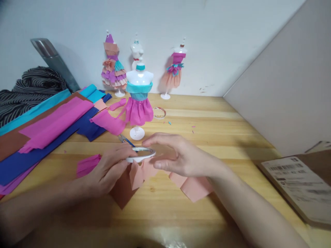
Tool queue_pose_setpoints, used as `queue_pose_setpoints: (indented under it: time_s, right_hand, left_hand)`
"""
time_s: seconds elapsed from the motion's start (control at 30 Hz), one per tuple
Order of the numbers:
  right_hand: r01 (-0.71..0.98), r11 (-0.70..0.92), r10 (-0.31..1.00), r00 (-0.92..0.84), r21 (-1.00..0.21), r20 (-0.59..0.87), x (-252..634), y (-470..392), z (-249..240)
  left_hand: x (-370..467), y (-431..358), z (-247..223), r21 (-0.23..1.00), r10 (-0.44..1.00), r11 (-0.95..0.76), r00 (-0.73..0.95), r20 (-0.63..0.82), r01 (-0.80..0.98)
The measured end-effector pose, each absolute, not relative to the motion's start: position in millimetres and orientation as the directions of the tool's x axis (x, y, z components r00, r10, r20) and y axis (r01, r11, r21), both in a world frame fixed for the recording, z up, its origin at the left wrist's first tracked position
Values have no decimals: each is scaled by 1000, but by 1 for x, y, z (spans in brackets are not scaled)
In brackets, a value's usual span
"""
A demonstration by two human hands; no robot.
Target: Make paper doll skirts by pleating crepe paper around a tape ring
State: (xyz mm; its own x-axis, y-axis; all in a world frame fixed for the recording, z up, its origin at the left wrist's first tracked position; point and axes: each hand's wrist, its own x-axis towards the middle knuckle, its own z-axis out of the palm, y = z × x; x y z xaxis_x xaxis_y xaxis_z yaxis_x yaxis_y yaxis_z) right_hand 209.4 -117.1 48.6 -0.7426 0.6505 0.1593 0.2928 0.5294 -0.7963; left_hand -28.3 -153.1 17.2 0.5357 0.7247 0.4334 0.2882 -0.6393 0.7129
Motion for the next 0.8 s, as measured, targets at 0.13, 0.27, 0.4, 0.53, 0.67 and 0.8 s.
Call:
queue_pose_setpoints:
  time_s: [0.13, 0.27, 0.4, 0.53, 0.67, 0.8]
  right_hand:
    - [313, 532, 662, -733, -786, 156, 203, -125, 51]
    - [463, 539, 758, -631, -703, 166, 203, -130, 54]
    - [594, 507, 809, -578, -625, 107, 202, -134, 57]
    - [645, 456, 852, -516, -614, 91, 197, -139, 62]
    - [660, 397, 894, -434, -638, 107, 193, -144, 63]
    - [667, 378, 899, -431, -642, 81, 190, -147, 57]
  left_hand:
    - [-31, -151, 12, 742, 687, -646, 560, 463, 178]
    - [-30, -148, 8, 768, 691, -625, 558, 459, 142]
    - [-28, -150, 9, 786, 757, -570, 524, 390, 240]
    - [-27, -152, 10, 829, 821, -483, 476, 317, 281]
    - [-27, -152, 11, 877, 850, -400, 466, 246, 267]
    - [-27, -152, 12, 877, 864, -375, 456, 213, 299]
